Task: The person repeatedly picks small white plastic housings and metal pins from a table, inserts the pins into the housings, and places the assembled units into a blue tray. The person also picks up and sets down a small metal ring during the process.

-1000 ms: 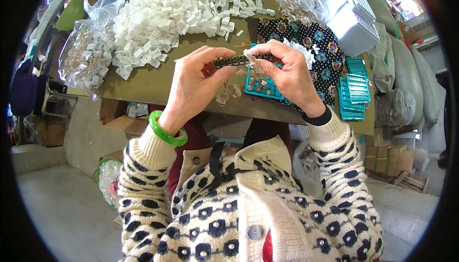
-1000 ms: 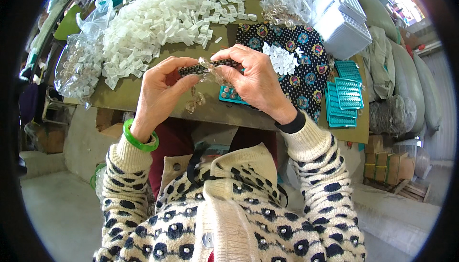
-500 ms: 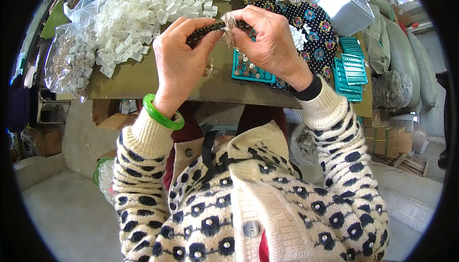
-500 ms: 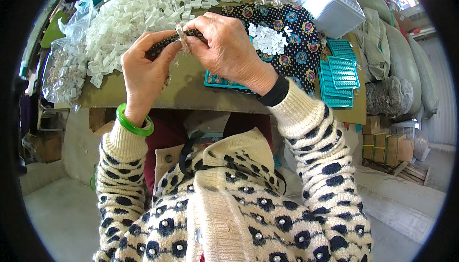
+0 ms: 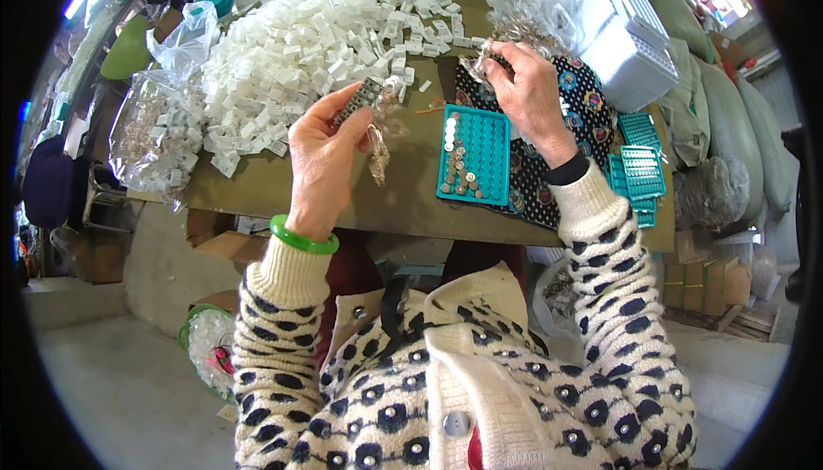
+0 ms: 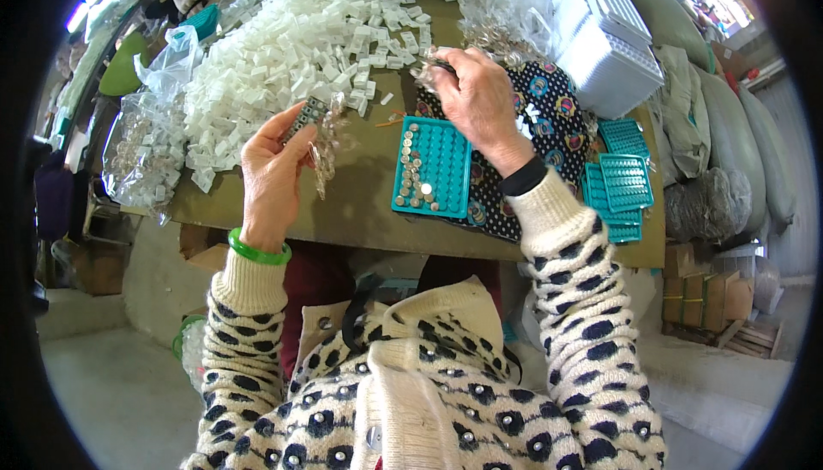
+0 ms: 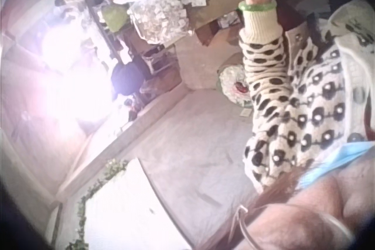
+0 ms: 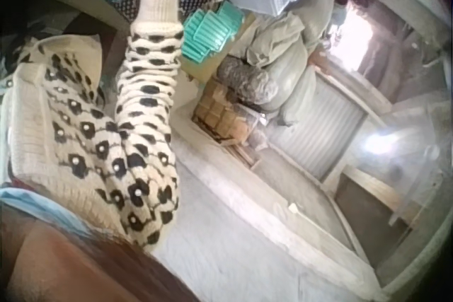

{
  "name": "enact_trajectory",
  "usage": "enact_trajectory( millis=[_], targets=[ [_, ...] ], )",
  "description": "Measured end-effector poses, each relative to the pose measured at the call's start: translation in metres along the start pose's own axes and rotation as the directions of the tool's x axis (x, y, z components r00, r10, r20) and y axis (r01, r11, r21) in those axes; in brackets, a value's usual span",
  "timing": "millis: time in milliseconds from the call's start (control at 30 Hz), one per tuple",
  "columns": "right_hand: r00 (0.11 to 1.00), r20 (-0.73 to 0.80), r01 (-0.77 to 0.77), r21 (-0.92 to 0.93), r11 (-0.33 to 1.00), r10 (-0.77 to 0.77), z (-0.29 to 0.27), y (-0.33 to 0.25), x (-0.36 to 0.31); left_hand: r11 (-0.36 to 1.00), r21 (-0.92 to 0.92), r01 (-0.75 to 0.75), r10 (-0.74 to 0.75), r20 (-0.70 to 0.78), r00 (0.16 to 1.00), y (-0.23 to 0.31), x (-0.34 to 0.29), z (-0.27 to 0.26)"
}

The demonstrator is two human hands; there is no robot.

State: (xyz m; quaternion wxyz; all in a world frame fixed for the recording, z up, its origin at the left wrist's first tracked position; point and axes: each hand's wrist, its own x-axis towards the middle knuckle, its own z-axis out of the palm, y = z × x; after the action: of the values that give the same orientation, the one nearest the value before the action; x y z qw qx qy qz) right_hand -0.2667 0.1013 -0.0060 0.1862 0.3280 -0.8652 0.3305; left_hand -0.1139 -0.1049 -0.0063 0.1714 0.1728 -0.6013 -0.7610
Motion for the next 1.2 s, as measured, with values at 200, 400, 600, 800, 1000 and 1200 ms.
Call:
enact_trajectory(
  millis=[200, 400, 600, 800, 1000, 1200],
  targets=[
    [0.996, -0.016, 0.094, 0.179, 0.979, -0.093, -0.014, -0.019, -0.005, 0.995, -0.088, 0.044, -0.039, 0.056, 0.998, -0.003, -0.012, 0.011],
    [0.961, 0.252, -0.256, 0.662, 0.704, 0.113, 0.011, -0.085, -0.036, 0.997, -0.074, -0.025, 0.025, -0.001, 1.0, 0.0, -0.017, 0.03],
    [0.827, 0.536, -0.539, 0.667, 0.515, 0.171, 0.009, -0.094, -0.054, 0.976, -0.214, 0.047, -0.035, 0.06, 0.998, 0.003, -0.024, 0.022],
    [0.966, 0.259, -0.133, 0.467, 0.874, 0.009, -0.023, -0.082, -0.045, 0.983, -0.18, 0.029, -0.02, 0.052, 0.998, 0.006, -0.031, 0.014],
    [0.945, 0.327, -0.218, 0.575, 0.789, 0.023, -0.022, -0.098, -0.061, 0.99, 0.015, -0.144, 0.139, 0.172, 0.975, -0.001, -0.055, 0.02],
    [0.861, 0.47, -0.5, 0.713, 0.491, 0.195, -0.009, -0.101, -0.084, 0.986, 0.038, -0.164, 0.157, 0.146, 0.977, -0.019, -0.074, 0.003]
  ],
)
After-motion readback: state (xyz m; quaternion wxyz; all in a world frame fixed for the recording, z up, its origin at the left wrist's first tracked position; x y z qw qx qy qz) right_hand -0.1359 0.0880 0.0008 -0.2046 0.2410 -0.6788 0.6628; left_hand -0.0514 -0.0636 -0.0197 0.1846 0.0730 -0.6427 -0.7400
